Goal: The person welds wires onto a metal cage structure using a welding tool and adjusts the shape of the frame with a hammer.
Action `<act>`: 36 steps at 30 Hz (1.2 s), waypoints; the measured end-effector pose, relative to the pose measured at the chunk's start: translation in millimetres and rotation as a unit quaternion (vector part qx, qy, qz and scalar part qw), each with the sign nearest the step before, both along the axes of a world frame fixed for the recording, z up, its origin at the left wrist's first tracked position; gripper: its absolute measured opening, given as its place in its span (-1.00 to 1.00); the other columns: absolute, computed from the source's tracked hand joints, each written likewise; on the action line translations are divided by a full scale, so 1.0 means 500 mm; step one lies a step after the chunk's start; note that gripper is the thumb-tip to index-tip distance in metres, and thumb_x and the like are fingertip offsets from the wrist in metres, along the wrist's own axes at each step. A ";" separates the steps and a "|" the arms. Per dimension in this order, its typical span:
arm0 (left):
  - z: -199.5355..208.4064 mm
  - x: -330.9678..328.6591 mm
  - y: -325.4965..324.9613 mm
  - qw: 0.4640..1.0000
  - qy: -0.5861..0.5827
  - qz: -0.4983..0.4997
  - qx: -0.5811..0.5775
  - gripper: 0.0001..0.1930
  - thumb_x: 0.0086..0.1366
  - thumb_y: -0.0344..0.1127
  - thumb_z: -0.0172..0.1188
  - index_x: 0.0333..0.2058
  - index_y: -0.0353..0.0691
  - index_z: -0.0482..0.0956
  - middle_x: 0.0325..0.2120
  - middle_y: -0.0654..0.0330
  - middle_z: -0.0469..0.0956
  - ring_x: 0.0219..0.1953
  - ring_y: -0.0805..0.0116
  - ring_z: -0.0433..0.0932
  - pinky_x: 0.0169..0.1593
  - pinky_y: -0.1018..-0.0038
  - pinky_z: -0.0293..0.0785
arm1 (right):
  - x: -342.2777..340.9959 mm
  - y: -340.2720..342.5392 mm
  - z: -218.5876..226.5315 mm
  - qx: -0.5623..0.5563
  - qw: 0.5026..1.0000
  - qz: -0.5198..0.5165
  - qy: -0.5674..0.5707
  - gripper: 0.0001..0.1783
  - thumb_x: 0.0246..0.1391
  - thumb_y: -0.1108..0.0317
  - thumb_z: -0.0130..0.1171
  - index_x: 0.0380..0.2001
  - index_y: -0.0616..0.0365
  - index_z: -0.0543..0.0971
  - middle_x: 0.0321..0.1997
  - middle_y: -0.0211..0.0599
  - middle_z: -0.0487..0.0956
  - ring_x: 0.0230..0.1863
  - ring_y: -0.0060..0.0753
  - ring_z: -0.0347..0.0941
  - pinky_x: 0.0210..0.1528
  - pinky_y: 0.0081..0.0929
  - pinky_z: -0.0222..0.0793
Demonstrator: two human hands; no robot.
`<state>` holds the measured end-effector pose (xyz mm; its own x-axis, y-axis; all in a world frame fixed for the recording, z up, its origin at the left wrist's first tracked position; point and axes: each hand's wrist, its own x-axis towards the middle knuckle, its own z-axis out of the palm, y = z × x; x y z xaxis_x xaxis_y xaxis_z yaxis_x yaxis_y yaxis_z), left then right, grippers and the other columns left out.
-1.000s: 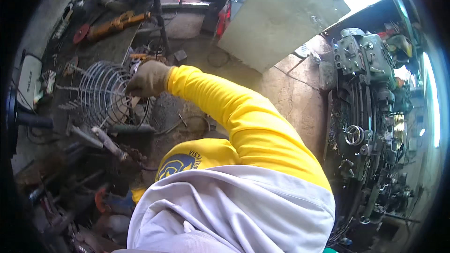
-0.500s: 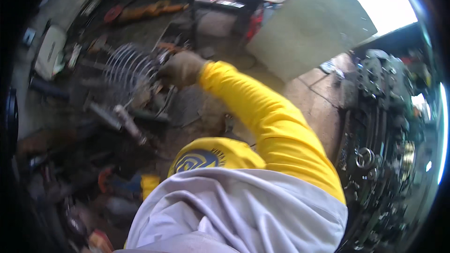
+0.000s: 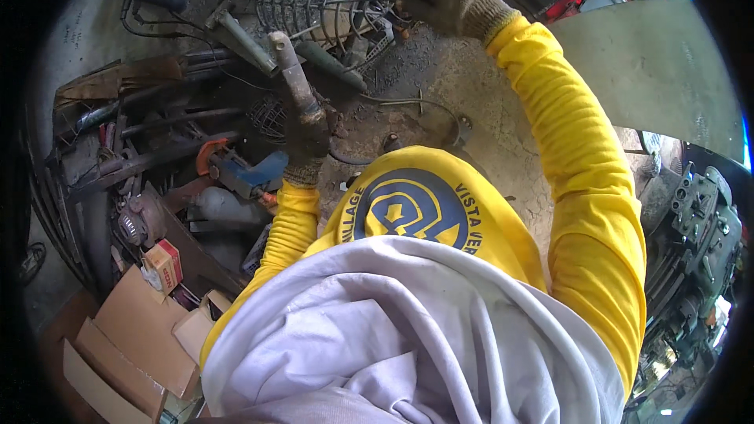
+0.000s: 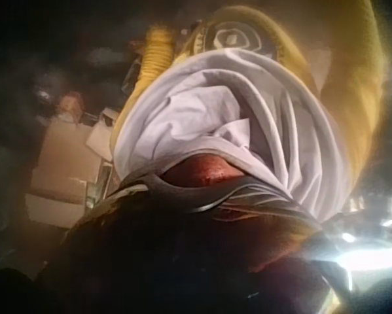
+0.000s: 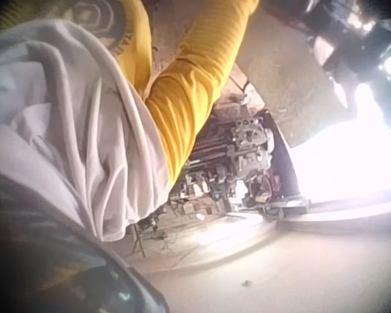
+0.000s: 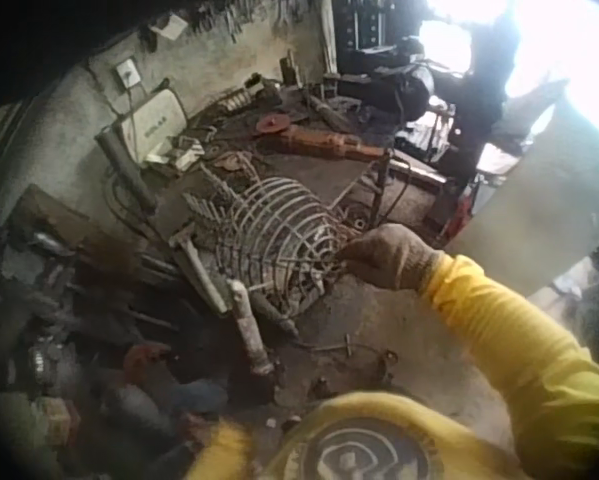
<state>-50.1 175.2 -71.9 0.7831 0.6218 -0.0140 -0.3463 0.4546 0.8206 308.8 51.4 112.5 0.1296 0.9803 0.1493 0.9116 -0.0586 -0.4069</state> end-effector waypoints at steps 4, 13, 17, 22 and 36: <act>0.049 0.020 0.000 0.952 -0.153 -0.117 -0.239 -0.67 0.51 -0.31 0.00 0.19 -0.20 0.34 -0.16 0.17 0.54 -0.19 0.27 0.58 -0.08 0.33 0.60 | 0.006 0.004 -0.005 0.013 0.999 0.002 0.033 -0.66 0.18 0.25 0.26 0.00 0.06 0.67 -0.30 -0.13 0.71 -0.30 -0.19 0.67 -0.16 -0.36 0.59; 0.049 0.025 0.000 0.986 0.165 -0.029 0.004 -0.67 0.50 -0.19 0.04 0.13 -0.17 0.37 -0.24 0.20 0.51 -0.23 0.29 0.56 -0.17 0.37 0.61 | -0.011 0.000 0.038 0.055 0.997 0.031 0.037 -0.74 0.17 0.24 0.24 -0.12 0.09 0.70 -0.25 -0.08 0.70 -0.27 -0.02 0.65 -0.21 -0.22 0.58; 0.064 0.027 -0.016 0.936 0.230 0.023 0.264 -0.65 0.51 -0.11 0.02 0.11 -0.18 0.40 -0.21 0.19 0.51 -0.22 0.26 0.56 -0.11 0.37 0.61 | -0.006 -0.003 0.029 0.063 0.997 0.034 0.026 -0.74 0.17 0.23 0.24 -0.13 0.09 0.70 -0.27 -0.08 0.70 -0.29 -0.03 0.65 -0.23 -0.22 0.58; 0.083 0.051 0.008 0.989 -0.009 -0.111 -0.095 -0.71 0.50 -0.21 0.02 0.07 -0.21 0.41 -0.21 0.19 0.51 -0.21 0.29 0.56 -0.08 0.37 0.62 | -0.006 0.001 0.026 0.054 0.998 0.032 0.020 -0.73 0.16 0.21 0.25 -0.13 0.09 0.70 -0.27 -0.08 0.70 -0.30 -0.04 0.66 -0.24 -0.23 0.58; 0.144 0.093 -0.022 0.951 0.173 0.049 0.253 -0.54 0.49 0.00 0.01 0.11 -0.28 0.41 -0.40 0.23 0.54 -0.46 0.46 0.52 -0.36 0.50 0.50 | -0.012 -0.001 0.028 0.072 0.997 0.022 0.020 -0.73 0.14 0.24 0.27 -0.14 0.09 0.71 -0.28 -0.10 0.71 -0.30 -0.05 0.66 -0.23 -0.24 0.59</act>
